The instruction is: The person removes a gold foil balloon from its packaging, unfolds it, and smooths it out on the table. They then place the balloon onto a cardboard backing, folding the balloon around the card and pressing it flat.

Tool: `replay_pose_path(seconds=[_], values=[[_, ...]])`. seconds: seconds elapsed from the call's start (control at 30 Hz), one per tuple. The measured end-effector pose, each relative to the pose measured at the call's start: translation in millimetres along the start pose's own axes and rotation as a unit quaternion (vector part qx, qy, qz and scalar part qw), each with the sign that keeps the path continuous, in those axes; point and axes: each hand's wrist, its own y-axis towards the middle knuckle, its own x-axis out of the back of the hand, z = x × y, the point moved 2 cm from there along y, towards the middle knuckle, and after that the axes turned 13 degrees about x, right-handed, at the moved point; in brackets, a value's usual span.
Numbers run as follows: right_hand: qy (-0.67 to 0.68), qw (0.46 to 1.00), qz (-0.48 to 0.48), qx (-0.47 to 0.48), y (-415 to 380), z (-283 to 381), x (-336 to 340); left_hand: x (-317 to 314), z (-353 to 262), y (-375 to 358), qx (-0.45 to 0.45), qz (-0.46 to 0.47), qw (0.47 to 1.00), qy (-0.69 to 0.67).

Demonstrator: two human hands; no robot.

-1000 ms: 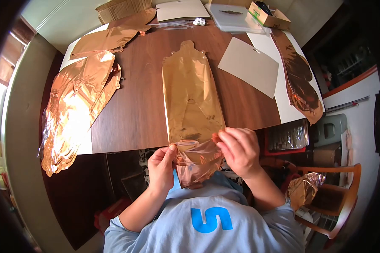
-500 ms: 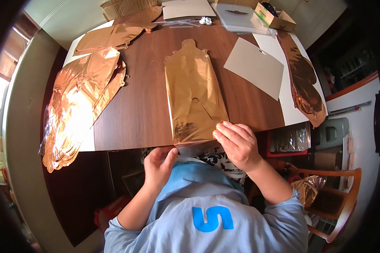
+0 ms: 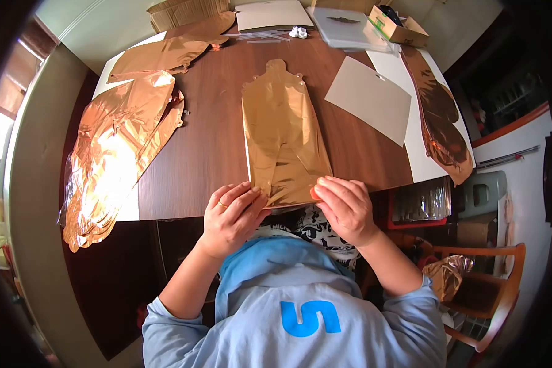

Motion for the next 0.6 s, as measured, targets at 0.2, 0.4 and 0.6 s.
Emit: replay_pose_path(seconds=[0.2,0.4,0.6], values=[[-0.024,0.998,0.038,0.048,-0.5,-11.1,5.7,-0.9,5.3,-5.6,-0.005,0.007,1.0,0.005],[-0.031,0.996,0.039,0.07,-4.2,-13.5,4.9,-0.2,9.9,-9.8,-0.008,0.022,1.0,0.01],[0.006,0.997,0.05,0.055,2.0,-15.4,12.0,0.5,7.7,-10.3,0.025,0.028,0.999,0.014]])
